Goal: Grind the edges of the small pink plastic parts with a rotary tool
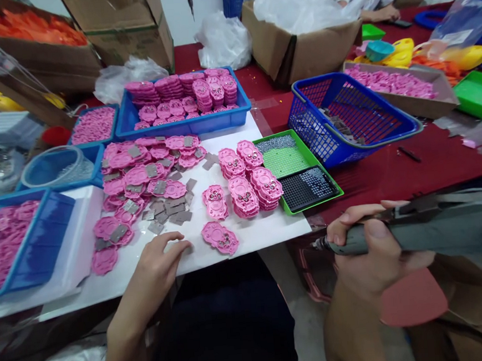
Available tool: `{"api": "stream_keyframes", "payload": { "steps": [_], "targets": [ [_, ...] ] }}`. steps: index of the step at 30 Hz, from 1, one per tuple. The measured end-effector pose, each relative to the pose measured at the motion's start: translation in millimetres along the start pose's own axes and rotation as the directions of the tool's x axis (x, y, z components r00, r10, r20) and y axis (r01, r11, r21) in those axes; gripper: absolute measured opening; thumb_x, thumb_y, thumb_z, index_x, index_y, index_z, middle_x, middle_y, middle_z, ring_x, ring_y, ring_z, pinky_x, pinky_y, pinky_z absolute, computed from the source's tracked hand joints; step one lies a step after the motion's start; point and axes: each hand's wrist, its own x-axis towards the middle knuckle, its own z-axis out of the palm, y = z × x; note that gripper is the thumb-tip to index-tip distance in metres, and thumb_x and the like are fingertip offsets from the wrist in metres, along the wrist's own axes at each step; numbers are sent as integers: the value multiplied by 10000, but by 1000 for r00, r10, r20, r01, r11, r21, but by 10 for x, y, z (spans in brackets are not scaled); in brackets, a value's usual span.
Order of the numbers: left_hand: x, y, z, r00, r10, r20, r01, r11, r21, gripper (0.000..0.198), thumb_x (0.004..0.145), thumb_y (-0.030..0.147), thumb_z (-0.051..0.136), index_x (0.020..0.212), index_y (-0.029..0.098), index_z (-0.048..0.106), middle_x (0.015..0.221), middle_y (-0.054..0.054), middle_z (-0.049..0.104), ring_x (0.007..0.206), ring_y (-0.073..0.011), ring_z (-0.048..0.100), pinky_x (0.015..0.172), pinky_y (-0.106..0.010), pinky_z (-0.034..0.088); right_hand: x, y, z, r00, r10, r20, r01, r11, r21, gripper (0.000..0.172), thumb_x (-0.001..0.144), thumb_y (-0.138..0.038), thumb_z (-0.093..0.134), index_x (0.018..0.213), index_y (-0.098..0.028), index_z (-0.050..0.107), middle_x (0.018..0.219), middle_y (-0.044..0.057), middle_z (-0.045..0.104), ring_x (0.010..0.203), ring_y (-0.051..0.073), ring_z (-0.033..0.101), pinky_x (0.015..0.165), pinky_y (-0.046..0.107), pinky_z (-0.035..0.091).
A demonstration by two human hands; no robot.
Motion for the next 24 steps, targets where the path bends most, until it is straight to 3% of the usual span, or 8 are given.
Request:
{"api": "stream_keyframes", "payload": {
  "steps": [4, 9, 13, 16, 20, 24],
  "targets": [
    [36, 8, -19, 991, 98, 87, -104, 992, 69, 406, 957, -6, 454, 1148, 259, 695, 1238, -108, 666, 1128, -288, 632, 948, -458, 546, -5, 1, -5, 997, -59, 45, 57, 998, 26, 323, 592, -280, 628, 906, -221, 586, 572, -65, 656, 292, 115, 400, 275, 281, 326],
    [33, 37, 172, 986, 160, 55, -159, 987, -19, 470, 950, -32, 429, 1240, 247, 672, 1154, -106, 689, 1057, -257, 659, 911, -425, 580, -4, 15, -55, 996, -70, 49, 69, 997, 31, 327, 588, -246, 595, 914, -223, 584, 567, -66, 661, 285, 120, 397, 263, 277, 329],
    [-37, 106, 263, 998, 50, -27, -54, 975, -217, 397, 1026, 63, 441, 1328, 249, 620, 1120, -89, 722, 1042, -240, 707, 937, -410, 599, 19, 29, -79, 995, -83, 60, 80, 996, 41, 334, 591, -244, 580, 923, -219, 598, 580, -62, 666, 292, 120, 407, 261, 271, 334],
    [-2, 207, 194, 999, -35, -12, 27, 911, -411, 189, 1061, 207, 547, 1212, 243, 656, 1052, -53, 746, 955, -203, 740, 890, -336, 611, 24, 19, -50, 995, -84, 57, 82, 996, 39, 336, 586, -233, 585, 921, -217, 593, 569, -65, 669, 281, 116, 393, 262, 267, 323],
    [273, 296, 94, 969, 192, 158, -76, 832, -550, 229, 1085, 247, 535, 1226, 255, 716, 1098, -55, 762, 973, -180, 736, 863, -292, 584, -10, 1, -16, 998, -53, 42, 51, 998, 46, 308, 587, -226, 603, 895, -227, 598, 565, -66, 669, 312, 118, 420, 275, 249, 308],
    [611, 240, 182, 914, 364, 178, -222, 817, -532, 271, 1090, 224, 526, 1260, 237, 737, 1112, -77, 767, 1021, -196, 711, 925, -347, 503, -48, -6, -45, 997, 14, 70, -16, 999, 40, 282, 611, -262, 669, 886, -244, 610, 583, -70, 661, 313, 119, 423, 290, 272, 329]
  ]
}}
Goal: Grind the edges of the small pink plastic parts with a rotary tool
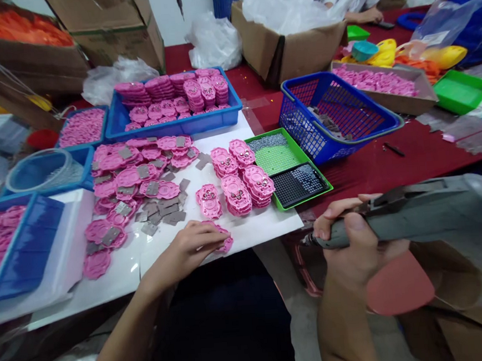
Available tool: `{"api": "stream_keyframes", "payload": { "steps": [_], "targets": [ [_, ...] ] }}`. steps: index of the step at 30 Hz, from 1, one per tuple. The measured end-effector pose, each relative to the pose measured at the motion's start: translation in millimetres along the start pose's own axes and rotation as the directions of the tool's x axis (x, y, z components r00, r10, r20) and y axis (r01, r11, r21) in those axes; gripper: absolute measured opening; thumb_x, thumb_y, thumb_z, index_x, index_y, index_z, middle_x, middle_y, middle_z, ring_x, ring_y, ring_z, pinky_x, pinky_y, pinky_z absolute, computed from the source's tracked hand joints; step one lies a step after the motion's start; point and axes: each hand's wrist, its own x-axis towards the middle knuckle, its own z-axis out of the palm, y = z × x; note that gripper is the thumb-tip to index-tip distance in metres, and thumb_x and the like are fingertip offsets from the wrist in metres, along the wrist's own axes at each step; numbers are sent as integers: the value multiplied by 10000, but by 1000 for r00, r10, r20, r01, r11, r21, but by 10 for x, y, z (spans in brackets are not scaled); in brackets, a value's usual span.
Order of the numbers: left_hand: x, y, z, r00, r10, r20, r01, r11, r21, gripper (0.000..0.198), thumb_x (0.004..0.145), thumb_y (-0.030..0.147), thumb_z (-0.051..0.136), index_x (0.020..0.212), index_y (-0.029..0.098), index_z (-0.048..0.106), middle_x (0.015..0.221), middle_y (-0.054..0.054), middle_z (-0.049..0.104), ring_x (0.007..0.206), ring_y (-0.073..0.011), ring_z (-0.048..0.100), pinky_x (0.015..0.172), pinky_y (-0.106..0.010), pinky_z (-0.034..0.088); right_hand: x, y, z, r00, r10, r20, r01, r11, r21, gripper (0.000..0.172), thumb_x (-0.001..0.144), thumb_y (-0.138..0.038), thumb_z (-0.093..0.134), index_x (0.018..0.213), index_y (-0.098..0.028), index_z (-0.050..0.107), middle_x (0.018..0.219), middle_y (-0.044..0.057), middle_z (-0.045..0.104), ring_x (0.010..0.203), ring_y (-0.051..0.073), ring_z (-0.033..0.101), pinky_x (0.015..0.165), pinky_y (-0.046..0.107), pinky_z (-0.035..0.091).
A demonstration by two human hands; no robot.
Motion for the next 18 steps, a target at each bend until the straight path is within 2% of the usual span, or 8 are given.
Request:
{"api": "stream_keyframes", "payload": {
  "steps": [4, 8, 14, 18],
  "targets": [
    [81, -160, 82, 999, -6, 47, 1, 992, 126, 285, 1094, 182, 506, 1256, 239, 734, 1073, -63, 761, 1004, -195, 679, 939, -391, 400, 5, -7, -22, 1000, 0, -1, 0, 1000, 19, 258, 633, -279, 675, 887, -253, 633, 590, -75, 662, 303, 121, 409, 294, 284, 329],
    [16, -205, 213, 998, 38, -50, -29, 984, 178, 264, 1100, 189, 507, 1245, 248, 720, 1082, -53, 749, 1038, -201, 648, 914, -396, 359, 45, 26, -11, 999, -40, 16, 40, 998, 45, 244, 669, -241, 690, 910, -256, 654, 603, -75, 665, 309, 112, 415, 298, 272, 341],
    [-16, -281, 284, 985, 103, -137, -63, 961, 270, 226, 1069, 182, 573, 1206, 265, 732, 1120, -60, 703, 1043, -207, 626, 894, -376, 400, 97, 158, -45, 976, -159, 149, 149, 986, 74, 184, 826, -253, 689, 1006, -287, 699, 680, -63, 675, 328, 92, 452, 303, 253, 385],
    [-31, -288, 294, 964, 146, -223, -57, 931, 360, 178, 1047, 199, 621, 1169, 241, 744, 1137, -74, 712, 1040, -221, 653, 909, -383, 437, 233, 179, -17, 967, -230, 113, 222, 972, 79, 172, 844, -244, 676, 1010, -283, 703, 687, -55, 666, 339, 95, 465, 308, 250, 379]
  ]
}}
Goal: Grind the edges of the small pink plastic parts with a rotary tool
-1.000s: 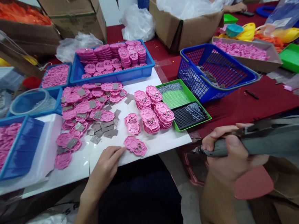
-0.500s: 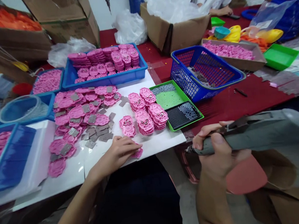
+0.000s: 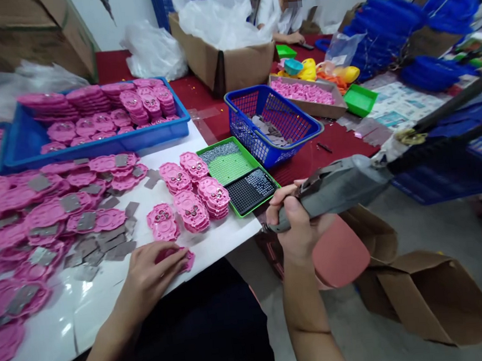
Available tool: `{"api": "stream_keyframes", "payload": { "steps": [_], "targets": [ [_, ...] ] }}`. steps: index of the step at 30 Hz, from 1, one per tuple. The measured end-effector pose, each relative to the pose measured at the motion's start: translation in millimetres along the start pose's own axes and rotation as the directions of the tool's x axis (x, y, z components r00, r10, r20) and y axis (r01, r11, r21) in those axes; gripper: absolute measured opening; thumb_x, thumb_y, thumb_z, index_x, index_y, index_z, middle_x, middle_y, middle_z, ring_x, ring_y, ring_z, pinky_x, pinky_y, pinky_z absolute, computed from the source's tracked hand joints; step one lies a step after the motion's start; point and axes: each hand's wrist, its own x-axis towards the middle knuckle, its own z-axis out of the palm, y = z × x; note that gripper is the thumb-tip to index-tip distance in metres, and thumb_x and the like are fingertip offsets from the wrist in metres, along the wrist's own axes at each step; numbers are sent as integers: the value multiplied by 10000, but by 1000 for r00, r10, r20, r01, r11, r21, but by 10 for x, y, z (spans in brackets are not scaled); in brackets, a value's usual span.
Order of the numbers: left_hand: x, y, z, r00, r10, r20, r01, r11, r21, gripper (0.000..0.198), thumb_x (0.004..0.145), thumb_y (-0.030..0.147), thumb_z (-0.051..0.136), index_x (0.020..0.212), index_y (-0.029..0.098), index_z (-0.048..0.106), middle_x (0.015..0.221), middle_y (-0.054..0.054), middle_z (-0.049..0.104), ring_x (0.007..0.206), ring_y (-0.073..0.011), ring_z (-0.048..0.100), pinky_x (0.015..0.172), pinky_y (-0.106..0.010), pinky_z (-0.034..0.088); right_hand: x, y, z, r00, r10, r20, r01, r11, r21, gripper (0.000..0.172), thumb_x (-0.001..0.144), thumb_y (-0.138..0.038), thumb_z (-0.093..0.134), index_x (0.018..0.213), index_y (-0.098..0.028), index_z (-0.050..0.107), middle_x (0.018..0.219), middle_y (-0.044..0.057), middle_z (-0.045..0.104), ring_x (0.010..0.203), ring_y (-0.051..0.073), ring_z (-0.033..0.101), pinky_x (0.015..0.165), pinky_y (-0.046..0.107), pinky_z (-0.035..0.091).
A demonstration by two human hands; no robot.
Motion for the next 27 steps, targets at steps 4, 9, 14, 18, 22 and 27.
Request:
{"api": "stream_keyframes", "payload": {
  "steps": [4, 9, 14, 18, 22, 27],
  "targets": [
    [-48, 43, 3, 999, 30, -42, -29, 999, 36, 186, 1032, 164, 637, 1197, 203, 714, 1161, -94, 725, 1047, -223, 680, 906, -372, 496, 288, 97, 80, 986, -107, -125, 106, 994, -17, 139, 844, -225, 656, 971, -279, 677, 664, -67, 646, 322, 82, 430, 302, 233, 347],
    [-117, 99, 1, 995, 85, -48, -79, 991, 106, 223, 1030, 153, 627, 1246, 183, 673, 1168, -118, 731, 1066, -256, 693, 914, -399, 554, 631, 332, 136, 975, -119, -187, 105, 991, -80, 123, 818, -249, 691, 892, -282, 598, 628, -80, 622, 321, 103, 448, 303, 243, 329],
    [-173, 167, -33, 995, 96, -8, -93, 983, 160, 273, 1073, 207, 547, 1321, 151, 644, 1223, -150, 719, 1099, -272, 698, 915, -408, 571, 789, 528, 158, 979, -121, -165, 100, 987, -129, 139, 834, -259, 673, 857, -267, 537, 621, -85, 603, 325, 92, 432, 308, 243, 330],
    [-185, 218, -46, 997, 69, 44, -76, 979, 188, 310, 1087, 240, 500, 1341, 137, 645, 1223, -164, 706, 1072, -286, 697, 877, -420, 584, 798, 615, 167, 986, -110, -126, 86, 980, -181, 164, 843, -302, 677, 839, -252, 521, 624, -88, 603, 336, 82, 449, 329, 243, 368],
    [-155, 261, -24, 998, 9, 55, -20, 980, 198, 301, 1106, 287, 467, 1290, 154, 664, 1176, -149, 702, 978, -258, 697, 818, -395, 592, 772, 672, 151, 990, -84, -118, 57, 976, -211, 180, 846, -329, 681, 842, -244, 522, 632, -89, 612, 351, 76, 461, 342, 234, 378],
    [-140, 275, 30, 999, -25, 24, 20, 976, 217, 299, 1119, 322, 445, 1253, 171, 665, 1142, -138, 699, 919, -241, 696, 782, -373, 589, 759, 704, 140, 990, -92, -111, 63, 968, -242, 218, 854, -365, 678, 842, -235, 503, 632, -91, 609, 357, 65, 458, 357, 218, 388]
  ]
}}
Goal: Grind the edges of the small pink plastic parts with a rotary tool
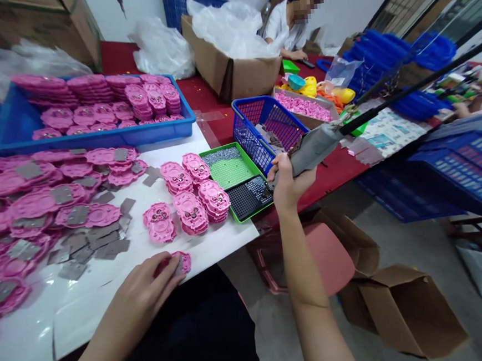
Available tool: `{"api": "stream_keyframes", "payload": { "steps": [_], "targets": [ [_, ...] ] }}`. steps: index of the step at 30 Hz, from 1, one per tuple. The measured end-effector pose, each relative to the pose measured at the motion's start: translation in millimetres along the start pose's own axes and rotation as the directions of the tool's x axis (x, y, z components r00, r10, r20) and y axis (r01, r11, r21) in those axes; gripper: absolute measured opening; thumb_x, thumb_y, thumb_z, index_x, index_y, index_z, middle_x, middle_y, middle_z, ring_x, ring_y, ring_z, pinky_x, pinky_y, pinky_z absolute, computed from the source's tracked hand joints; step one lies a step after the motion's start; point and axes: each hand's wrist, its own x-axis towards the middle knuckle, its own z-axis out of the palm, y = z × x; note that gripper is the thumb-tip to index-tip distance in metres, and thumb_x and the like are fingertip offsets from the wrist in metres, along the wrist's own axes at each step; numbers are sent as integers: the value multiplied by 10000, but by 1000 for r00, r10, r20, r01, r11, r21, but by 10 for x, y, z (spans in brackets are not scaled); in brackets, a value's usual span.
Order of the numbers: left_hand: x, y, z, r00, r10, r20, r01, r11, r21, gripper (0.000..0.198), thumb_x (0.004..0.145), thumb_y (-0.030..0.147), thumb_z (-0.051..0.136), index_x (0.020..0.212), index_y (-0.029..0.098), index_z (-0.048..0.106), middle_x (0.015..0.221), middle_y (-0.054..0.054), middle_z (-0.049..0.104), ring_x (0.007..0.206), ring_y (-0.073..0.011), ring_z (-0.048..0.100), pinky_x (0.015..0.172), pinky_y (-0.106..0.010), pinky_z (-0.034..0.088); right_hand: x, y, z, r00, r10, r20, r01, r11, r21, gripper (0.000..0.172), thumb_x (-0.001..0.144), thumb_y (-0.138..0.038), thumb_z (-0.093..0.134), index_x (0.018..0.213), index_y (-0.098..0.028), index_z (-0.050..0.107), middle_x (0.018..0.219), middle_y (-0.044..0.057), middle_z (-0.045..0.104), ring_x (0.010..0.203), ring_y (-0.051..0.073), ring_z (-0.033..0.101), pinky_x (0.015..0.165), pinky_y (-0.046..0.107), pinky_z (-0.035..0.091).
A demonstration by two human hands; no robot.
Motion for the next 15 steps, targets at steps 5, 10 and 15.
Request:
{"api": "stream_keyframes", "payload": {
  "steps": [5, 10, 15],
  "targets": [
    [1, -5, 29, 999, 26, -32, -26, 1000, 16, 282, 1113, 303, 464, 1261, 149, 649, 1130, -147, 698, 885, -244, 700, 746, -378, 594, 8, -11, 8, 1000, 29, 11, -29, 1000, 3, 242, 835, -386, 683, 850, -241, 491, 604, -106, 576, 351, 64, 453, 358, 215, 395],
    [7, -11, 48, 997, 21, -72, -21, 1000, 5, 282, 1105, 291, 494, 1303, 148, 635, 1239, -177, 679, 971, -258, 697, 802, -398, 604, 3, 6, -8, 999, 33, 7, -33, 999, 18, 269, 824, -399, 701, 887, -249, 487, 582, -125, 551, 348, 68, 450, 368, 224, 435],
    [9, 2, 38, 997, 71, -24, -69, 995, 68, 272, 1077, 213, 531, 1305, 123, 650, 1184, -152, 724, 1006, -291, 664, 836, -437, 570, -23, 24, 13, 1000, 19, 2, -19, 999, 34, 241, 829, -342, 693, 877, -248, 477, 566, -124, 559, 349, 78, 468, 354, 221, 398]
  ]
}}
